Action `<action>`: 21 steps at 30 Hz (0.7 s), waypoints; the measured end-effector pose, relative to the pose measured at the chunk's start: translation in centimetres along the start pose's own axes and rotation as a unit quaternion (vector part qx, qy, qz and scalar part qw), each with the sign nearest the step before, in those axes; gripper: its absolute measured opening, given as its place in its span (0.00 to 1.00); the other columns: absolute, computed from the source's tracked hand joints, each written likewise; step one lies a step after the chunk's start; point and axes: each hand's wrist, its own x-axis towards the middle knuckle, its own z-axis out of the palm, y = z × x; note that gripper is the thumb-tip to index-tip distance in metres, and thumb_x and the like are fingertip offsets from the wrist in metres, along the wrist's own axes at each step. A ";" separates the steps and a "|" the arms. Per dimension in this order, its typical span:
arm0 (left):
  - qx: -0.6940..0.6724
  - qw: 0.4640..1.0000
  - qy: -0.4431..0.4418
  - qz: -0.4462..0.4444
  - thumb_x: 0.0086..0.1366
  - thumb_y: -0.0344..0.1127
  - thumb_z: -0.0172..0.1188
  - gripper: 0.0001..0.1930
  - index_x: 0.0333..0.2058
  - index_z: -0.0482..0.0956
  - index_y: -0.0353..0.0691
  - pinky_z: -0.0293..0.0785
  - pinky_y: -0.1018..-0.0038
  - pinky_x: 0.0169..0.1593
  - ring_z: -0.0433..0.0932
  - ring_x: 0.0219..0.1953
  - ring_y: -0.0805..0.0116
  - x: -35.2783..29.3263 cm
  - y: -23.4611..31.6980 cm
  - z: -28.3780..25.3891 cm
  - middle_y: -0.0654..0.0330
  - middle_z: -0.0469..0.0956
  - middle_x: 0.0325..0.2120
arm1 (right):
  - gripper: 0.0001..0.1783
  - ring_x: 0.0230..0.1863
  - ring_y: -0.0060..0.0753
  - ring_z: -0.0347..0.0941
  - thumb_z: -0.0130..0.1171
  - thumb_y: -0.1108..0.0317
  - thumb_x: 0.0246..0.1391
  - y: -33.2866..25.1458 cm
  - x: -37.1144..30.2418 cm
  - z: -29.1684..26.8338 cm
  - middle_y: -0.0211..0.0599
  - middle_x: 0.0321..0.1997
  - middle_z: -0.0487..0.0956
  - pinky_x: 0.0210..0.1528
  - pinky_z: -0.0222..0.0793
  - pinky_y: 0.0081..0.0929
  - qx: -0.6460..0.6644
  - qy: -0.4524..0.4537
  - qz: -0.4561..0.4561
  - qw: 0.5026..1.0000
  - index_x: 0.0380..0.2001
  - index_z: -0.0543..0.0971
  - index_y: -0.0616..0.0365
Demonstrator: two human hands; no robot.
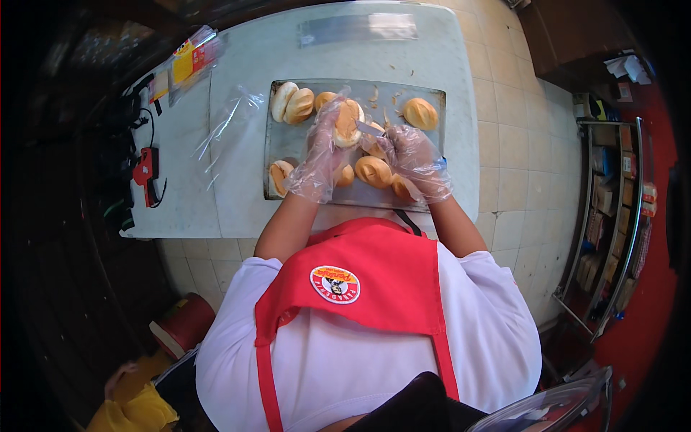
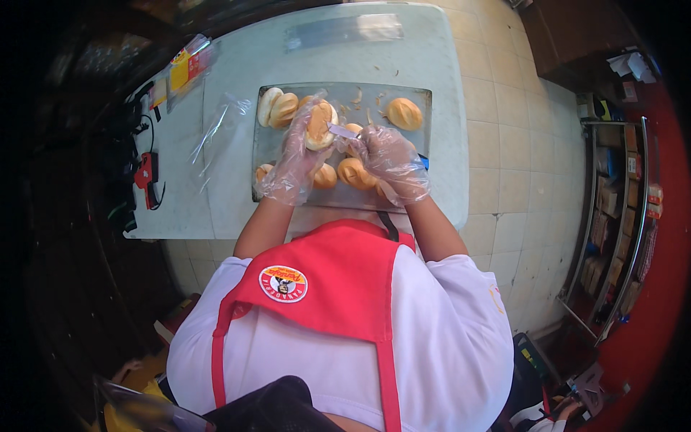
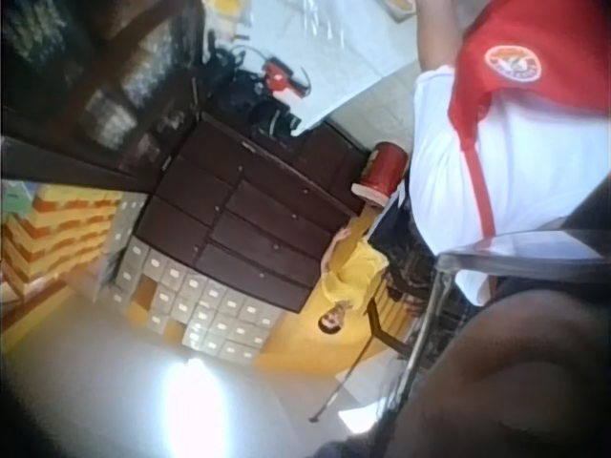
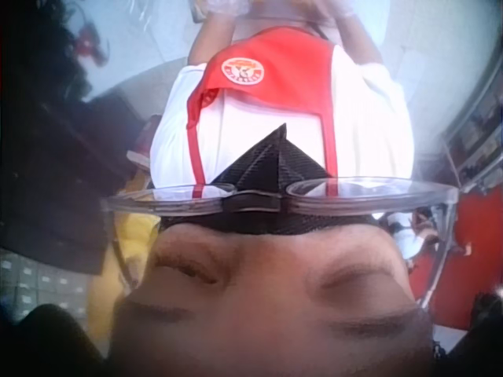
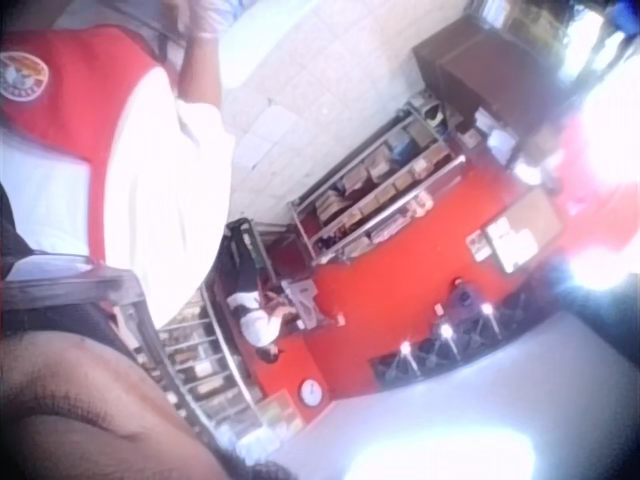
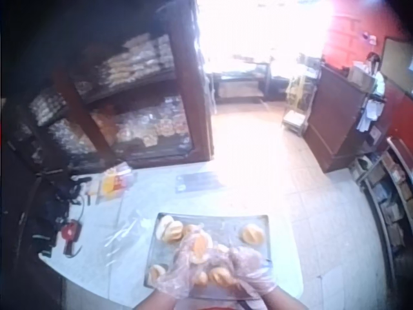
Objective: The person prepares bread rolls by hand and using a small knife. They take a tray of rolls, walk to another counter to get a plastic bag, return, and then use the knife to slice open each roll and spread a filling inside.
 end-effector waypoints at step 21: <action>0.016 0.992 -0.052 -0.117 0.61 0.41 0.58 0.19 0.51 0.72 0.45 0.73 0.70 0.41 0.74 0.45 0.69 0.7 0.7 1.8 0.63 0.74 0.45 | 0.17 0.32 0.55 0.72 0.52 0.57 0.57 4.9 1.1 -0.1 0.52 0.27 0.75 0.35 0.66 0.47 -0.022 0.023 0.059 0.998 0.25 0.75 0.61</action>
